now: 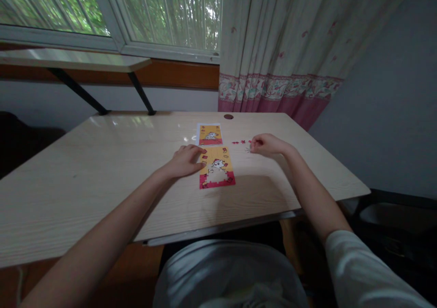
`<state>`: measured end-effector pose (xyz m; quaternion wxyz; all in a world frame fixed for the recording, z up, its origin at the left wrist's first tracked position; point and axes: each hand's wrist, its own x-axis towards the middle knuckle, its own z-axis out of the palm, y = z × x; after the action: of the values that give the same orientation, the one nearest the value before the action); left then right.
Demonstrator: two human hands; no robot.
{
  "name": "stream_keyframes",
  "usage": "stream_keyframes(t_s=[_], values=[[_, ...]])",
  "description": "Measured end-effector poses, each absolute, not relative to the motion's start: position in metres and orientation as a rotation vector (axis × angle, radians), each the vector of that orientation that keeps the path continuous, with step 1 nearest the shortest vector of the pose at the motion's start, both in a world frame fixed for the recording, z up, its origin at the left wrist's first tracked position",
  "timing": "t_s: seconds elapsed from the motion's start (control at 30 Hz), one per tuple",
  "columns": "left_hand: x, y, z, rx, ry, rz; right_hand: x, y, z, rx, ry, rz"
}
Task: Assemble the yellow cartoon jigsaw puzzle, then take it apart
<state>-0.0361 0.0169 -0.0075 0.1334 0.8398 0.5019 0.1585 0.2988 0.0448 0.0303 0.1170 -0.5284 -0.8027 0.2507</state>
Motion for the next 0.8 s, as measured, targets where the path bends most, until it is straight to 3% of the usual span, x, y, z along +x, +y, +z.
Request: stream_keyframes(t_s=[0.2,0.37,0.67,0.8], values=[[-0.021,0.008,0.002,2.418,1.317,0.723,0.245,0.032,0.017,-1.085,-1.94,1.284],[-0.008,-0.001,0.006,2.321,1.145,0.854,0.211,0.018,0.007,-0.989,-1.646,1.513],[-0.001,-0.004,0.002,2.12,1.182,1.011,0.191,0.006,0.001,-0.929,-1.628,1.434],[0.0,-0.003,0.002,2.0,1.237,1.07,0.194,0.005,0.0,-0.901,-1.799,1.174]])
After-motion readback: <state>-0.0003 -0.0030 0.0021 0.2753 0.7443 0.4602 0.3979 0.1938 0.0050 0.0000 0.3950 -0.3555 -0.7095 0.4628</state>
